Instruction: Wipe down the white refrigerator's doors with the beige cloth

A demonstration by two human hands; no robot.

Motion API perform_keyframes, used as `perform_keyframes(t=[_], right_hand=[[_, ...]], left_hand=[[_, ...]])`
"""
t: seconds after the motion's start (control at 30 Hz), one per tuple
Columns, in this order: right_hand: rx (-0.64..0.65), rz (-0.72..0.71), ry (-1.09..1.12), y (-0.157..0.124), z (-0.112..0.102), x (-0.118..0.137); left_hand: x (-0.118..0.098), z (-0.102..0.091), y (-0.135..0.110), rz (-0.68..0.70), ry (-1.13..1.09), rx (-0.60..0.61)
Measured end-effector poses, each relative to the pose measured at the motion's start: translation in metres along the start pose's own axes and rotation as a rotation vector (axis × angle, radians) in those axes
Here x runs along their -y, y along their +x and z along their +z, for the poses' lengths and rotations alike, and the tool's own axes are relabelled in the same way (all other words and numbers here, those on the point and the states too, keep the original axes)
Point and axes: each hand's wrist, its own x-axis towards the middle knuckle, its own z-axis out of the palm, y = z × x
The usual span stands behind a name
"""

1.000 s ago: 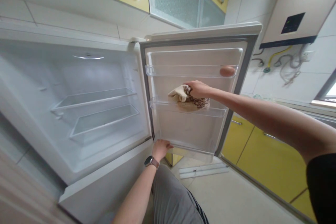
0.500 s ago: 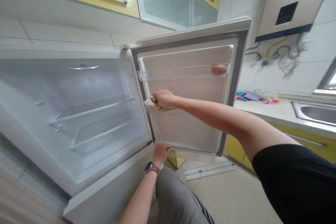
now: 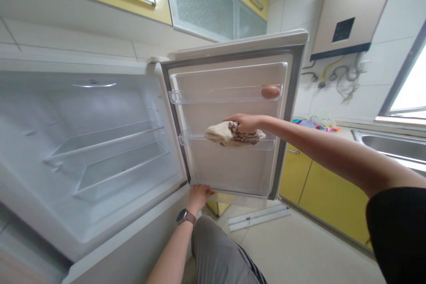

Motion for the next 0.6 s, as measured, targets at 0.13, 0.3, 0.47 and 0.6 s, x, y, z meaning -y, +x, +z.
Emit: perform_keyframes(t=[0.13,0.3,0.47,0.6], right_hand=[[-0.086,-0.033,-0.064,-0.056,-0.016,-0.018],[-0.410,-0.127,-0.273,-0.117,-0.017,-0.001],[-0.764,-0.080,-0.037,-0.173,-0.008,-0.015],[-1.149,0.217,0.445,-0.216,-0.003,-0.064]], left_hand=[[0.000,0.000,-0.001,0.032,0.023,-0.003],[-0.003,0.001,0.000,0.013,0.055,-0.002],[-0.005,-0.003,0.000,-0.018,-0.015,-0.002],[-0.005,-0.006,-0.001,-0.042,-0.050,0.005]])
